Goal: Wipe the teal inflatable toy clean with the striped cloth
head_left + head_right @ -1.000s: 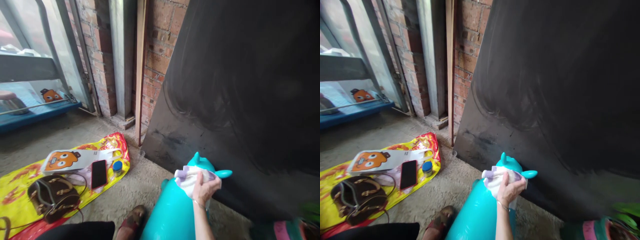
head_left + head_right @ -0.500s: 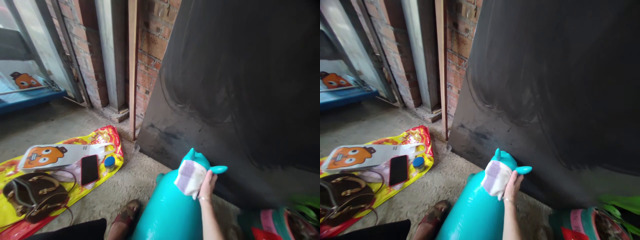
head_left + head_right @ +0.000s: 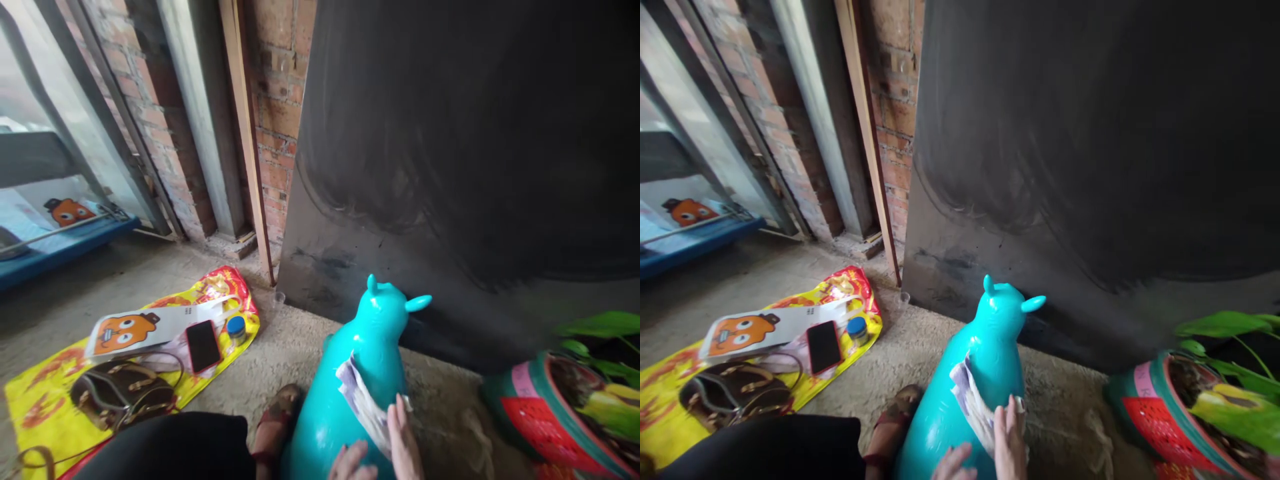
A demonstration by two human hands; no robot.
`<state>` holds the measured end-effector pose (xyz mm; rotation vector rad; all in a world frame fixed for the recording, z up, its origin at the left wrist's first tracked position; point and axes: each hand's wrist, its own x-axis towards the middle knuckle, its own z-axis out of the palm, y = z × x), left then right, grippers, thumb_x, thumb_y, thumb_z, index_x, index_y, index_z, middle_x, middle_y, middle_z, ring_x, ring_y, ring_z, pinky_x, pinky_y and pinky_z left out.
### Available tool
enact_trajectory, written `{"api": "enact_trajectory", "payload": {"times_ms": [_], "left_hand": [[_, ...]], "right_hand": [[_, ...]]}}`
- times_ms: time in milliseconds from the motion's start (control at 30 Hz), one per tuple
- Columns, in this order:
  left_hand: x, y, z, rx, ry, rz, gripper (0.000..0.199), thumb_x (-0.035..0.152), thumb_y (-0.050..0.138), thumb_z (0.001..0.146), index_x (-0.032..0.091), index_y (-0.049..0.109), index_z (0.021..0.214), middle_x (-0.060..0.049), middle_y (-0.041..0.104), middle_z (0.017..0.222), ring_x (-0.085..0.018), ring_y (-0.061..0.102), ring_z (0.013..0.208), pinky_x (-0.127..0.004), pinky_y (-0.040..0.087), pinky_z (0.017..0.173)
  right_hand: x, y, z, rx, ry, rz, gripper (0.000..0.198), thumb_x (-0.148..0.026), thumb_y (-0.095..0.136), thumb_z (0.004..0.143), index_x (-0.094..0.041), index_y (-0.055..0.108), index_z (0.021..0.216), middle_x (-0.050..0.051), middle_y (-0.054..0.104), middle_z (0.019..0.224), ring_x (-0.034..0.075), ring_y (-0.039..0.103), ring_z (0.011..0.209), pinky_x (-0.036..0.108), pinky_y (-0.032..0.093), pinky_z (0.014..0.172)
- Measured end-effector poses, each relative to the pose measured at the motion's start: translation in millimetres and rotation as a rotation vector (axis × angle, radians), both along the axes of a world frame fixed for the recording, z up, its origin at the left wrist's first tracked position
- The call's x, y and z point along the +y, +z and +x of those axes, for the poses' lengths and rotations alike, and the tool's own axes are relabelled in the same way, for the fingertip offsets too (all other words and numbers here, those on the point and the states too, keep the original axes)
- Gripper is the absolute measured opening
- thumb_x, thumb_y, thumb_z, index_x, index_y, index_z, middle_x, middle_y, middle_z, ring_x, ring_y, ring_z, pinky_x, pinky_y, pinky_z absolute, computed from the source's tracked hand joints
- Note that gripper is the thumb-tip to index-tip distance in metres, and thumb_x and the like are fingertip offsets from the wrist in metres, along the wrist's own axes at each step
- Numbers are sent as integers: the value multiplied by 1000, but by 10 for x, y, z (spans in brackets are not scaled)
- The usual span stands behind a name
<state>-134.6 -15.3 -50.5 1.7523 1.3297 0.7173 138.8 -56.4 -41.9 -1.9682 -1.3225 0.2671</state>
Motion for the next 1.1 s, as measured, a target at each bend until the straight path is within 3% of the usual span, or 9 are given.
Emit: {"api": "enact_trajectory", "payload": {"times_ms": [100,167,267,333,433,567,733,933,1100], "left_hand": [[-293,200,258,-9,-43,87,46,42,46,87,33,51,131,-3,57,135,-29,48,130,-45,50,103],[-374,353,389,2,-5,172,51,36,46,88,25,44,138,-9,44,147,-28,40,136,-47,43,111],[-304,608,522,38,25,295,54,22,45,85,24,39,139,-10,42,148,-27,38,138,-49,42,112],[-214,775,608,64,-60,341,64,16,47,80,27,35,142,-8,38,151,-27,34,140,-51,38,114],[-131,977,763,114,-229,348,74,16,52,76,32,29,144,-5,32,154,-30,25,144,-61,25,117],[-95,1150,916,139,-341,253,68,19,55,77,30,35,141,-6,34,153,-33,18,145,-65,12,118],[-11,1267,890,111,-430,200,86,13,59,67,26,27,146,-9,22,158,-33,13,146,-59,9,121],[56,1322,798,74,-612,162,71,16,54,64,29,46,133,-3,55,136,-32,40,134,-55,17,116],[120,1403,735,149,-658,257,51,16,51,60,27,60,109,0,62,110,-26,54,113,-58,11,113]], "right_hand": [[-108,265,-4,63,-97,-36,62,-60,37,91,-16,56,130,9,62,126,26,63,111,33,59,79],[-174,462,-11,-63,-73,34,56,-50,36,94,-15,52,134,9,60,128,25,64,109,32,58,79],[-258,737,-40,-391,8,268,45,-31,33,96,-16,54,132,7,63,125,22,66,106,30,56,82],[-298,909,-78,-531,71,407,37,-24,41,96,-18,56,129,4,65,121,19,65,105,27,52,87],[-344,1156,-165,-611,97,544,30,-23,56,92,-18,61,122,3,70,112,17,67,98,25,49,87],[-426,1383,-275,-601,86,616,22,-21,62,89,-20,68,110,3,73,100,18,69,85,27,50,81],[-573,1380,-291,-489,150,593,20,-21,62,88,-24,68,108,2,73,96,21,69,83,31,52,80],[-666,1264,-292,-443,166,587,20,-22,62,88,-25,69,106,3,72,95,21,69,84,32,55,78],[-739,1270,-237,-504,196,606,21,-21,59,89,-26,69,107,1,73,95,21,70,85,32,56,78]]}}
